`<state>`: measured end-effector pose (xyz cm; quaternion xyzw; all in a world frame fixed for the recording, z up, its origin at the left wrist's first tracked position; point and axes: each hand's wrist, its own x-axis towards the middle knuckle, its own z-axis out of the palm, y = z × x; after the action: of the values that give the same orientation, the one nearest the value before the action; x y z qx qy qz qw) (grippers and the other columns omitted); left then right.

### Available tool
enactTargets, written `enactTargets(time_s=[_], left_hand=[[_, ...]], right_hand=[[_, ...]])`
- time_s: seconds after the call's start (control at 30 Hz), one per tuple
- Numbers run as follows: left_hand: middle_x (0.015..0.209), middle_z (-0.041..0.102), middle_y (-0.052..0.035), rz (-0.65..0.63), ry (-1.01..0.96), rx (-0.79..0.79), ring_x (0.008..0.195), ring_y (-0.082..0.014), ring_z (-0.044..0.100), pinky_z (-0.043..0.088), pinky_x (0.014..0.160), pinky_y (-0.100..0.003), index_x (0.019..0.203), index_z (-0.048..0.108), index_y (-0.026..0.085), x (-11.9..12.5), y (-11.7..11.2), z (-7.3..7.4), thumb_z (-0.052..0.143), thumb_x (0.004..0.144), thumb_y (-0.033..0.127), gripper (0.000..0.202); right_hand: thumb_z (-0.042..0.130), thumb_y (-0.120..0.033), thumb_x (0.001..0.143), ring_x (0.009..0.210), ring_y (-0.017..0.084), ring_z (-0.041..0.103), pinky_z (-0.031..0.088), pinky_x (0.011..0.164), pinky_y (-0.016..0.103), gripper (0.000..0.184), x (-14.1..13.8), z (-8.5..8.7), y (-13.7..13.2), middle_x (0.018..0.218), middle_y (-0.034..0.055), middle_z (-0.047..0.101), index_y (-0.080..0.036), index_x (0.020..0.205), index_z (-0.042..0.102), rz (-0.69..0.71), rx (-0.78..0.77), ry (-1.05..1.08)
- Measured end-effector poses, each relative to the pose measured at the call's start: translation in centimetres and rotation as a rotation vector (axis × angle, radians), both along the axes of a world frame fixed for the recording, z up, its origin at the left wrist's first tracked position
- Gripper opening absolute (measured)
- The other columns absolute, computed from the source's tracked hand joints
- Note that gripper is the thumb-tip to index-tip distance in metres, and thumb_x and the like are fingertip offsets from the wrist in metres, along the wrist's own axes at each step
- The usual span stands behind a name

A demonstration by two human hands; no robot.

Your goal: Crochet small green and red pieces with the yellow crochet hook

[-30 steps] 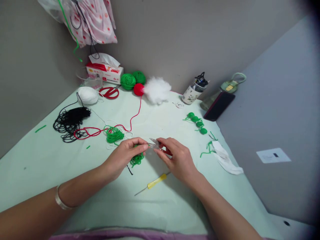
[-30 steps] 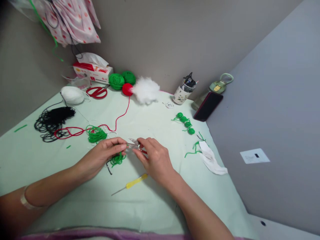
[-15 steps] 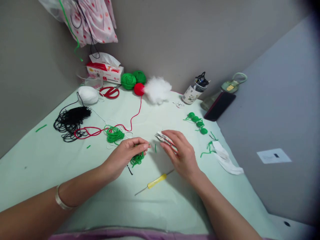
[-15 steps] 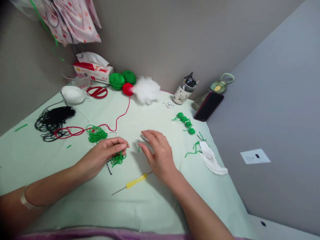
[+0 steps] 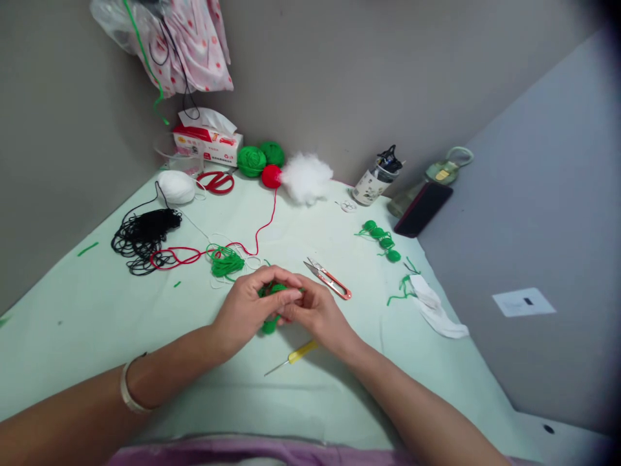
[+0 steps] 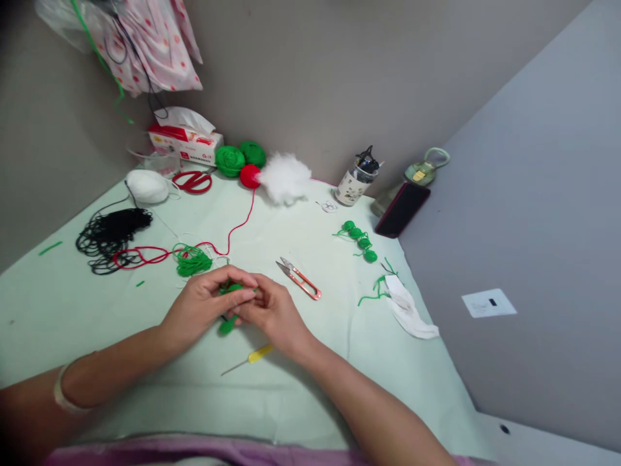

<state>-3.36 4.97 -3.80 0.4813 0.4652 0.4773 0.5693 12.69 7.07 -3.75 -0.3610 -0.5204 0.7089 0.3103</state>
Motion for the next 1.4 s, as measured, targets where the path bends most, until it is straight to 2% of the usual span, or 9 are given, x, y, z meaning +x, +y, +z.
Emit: enactTargets(time_s=[0.17,0.27,0.37,0.5,0.63,0.73,0.93,1.1,1.4], left_hand=[[0.108,0.07,-0.0036,0.061,-0.052,-0.05,0.097,-0.0193,0.065,0.049,0.089,-0.031,0.109,0.068,0.024,-0.9,0.9,-0.5,0.063,0.091,0.052,0.034],[0.107,0.072,-0.0059,-0.047,-0.101,-0.092,0.101,-0.0215,0.066,0.049,0.094,-0.035,0.106,0.069,0.022,-1.1,1.2,-0.6,0.05,0.096,0.059,0.042],[0.095,0.074,-0.0053,-0.17,-0.129,-0.101,0.089,-0.0209,0.069,0.052,0.085,-0.035,0.098,0.069,0.021,-1.0,1.1,-0.5,0.057,0.093,0.056,0.038],[0.076,0.066,0.0008,-0.183,-0.098,-0.08,0.075,-0.0165,0.066,0.05,0.074,-0.03,0.091,0.068,0.02,-1.4,1.1,-0.4,0.076,0.081,0.042,0.025],[0.087,0.064,0.0013,-0.13,-0.068,-0.045,0.082,-0.0149,0.064,0.049,0.08,-0.03,0.1,0.066,0.023,-1.8,1.5,-0.9,0.074,0.084,0.041,0.026],[0.095,0.066,-0.0004,-0.12,-0.03,-0.024,0.087,-0.0164,0.063,0.048,0.082,-0.03,0.105,0.065,0.023,-1.7,1.5,-1.4,0.077,0.081,0.041,0.032],[0.079,0.066,0.0,-0.111,0.022,-0.038,0.079,-0.0188,0.063,0.048,0.077,-0.033,0.111,0.065,0.021,-1.1,1.0,-1.0,0.065,0.089,0.049,0.036],[0.067,0.06,0.0027,-0.098,0.016,-0.04,0.063,-0.0153,0.056,0.043,0.063,-0.028,0.081,0.068,0.02,-1.4,1.2,-0.2,0.073,0.082,0.043,0.024],[0.068,0.058,0.0029,0.124,-0.021,-0.033,0.064,-0.0128,0.053,0.04,0.062,-0.023,0.083,0.068,0.021,-2.6,2.2,-0.1,0.075,0.082,0.044,0.024]], right_hand=[[0.082,-0.034,0.077,0.061,0.011,0.066,0.05,0.059,0.023,0.03,0.8,0.6,1.1,0.075,0.0007,0.075,-0.018,0.1,0.072,-0.079,-0.118,0.049],[0.083,-0.032,0.076,0.063,0.01,0.067,0.052,0.061,0.022,0.027,1.4,1.2,1.5,0.078,0.0018,0.077,-0.018,0.096,0.074,-0.15,-0.171,0.104],[0.083,-0.03,0.076,0.064,0.01,0.067,0.053,0.062,0.02,0.024,1.9,1.6,1.8,0.08,0.0019,0.078,-0.018,0.096,0.075,-0.204,-0.165,0.157],[0.082,-0.028,0.077,0.062,0.008,0.065,0.053,0.06,0.018,0.024,2.9,1.6,2.7,0.084,0.0021,0.079,-0.018,0.097,0.077,-0.289,-0.141,0.194],[0.083,-0.029,0.075,0.065,0.007,0.066,0.054,0.062,0.016,0.025,3.8,1.4,3.5,0.085,0.0014,0.079,-0.019,0.098,0.077,-0.332,-0.128,0.215],[0.083,-0.029,0.076,0.064,0.008,0.067,0.055,0.062,0.017,0.027,3.6,1.3,3.4,0.084,0.0026,0.079,-0.017,0.099,0.077,-0.292,-0.143,0.214],[0.082,-0.031,0.077,0.065,0.008,0.067,0.055,0.061,0.017,0.029,2.3,1.3,2.2,0.083,0.0027,0.078,-0.017,0.101,0.076,-0.179,-0.182,0.213],[0.082,-0.033,0.076,0.065,0.009,0.067,0.055,0.061,0.018,0.031,2.0,1.3,2.0,0.08,0.0024,0.076,-0.016,0.101,0.075,-0.13,-0.187,0.19],[0.077,-0.041,0.076,0.062,0.011,0.062,0.053,0.058,0.024,0.037,6.9,1.0,4.9,0.085,0.0035,0.076,-0.019,0.104,0.071,-0.49,0.098,0.001]])
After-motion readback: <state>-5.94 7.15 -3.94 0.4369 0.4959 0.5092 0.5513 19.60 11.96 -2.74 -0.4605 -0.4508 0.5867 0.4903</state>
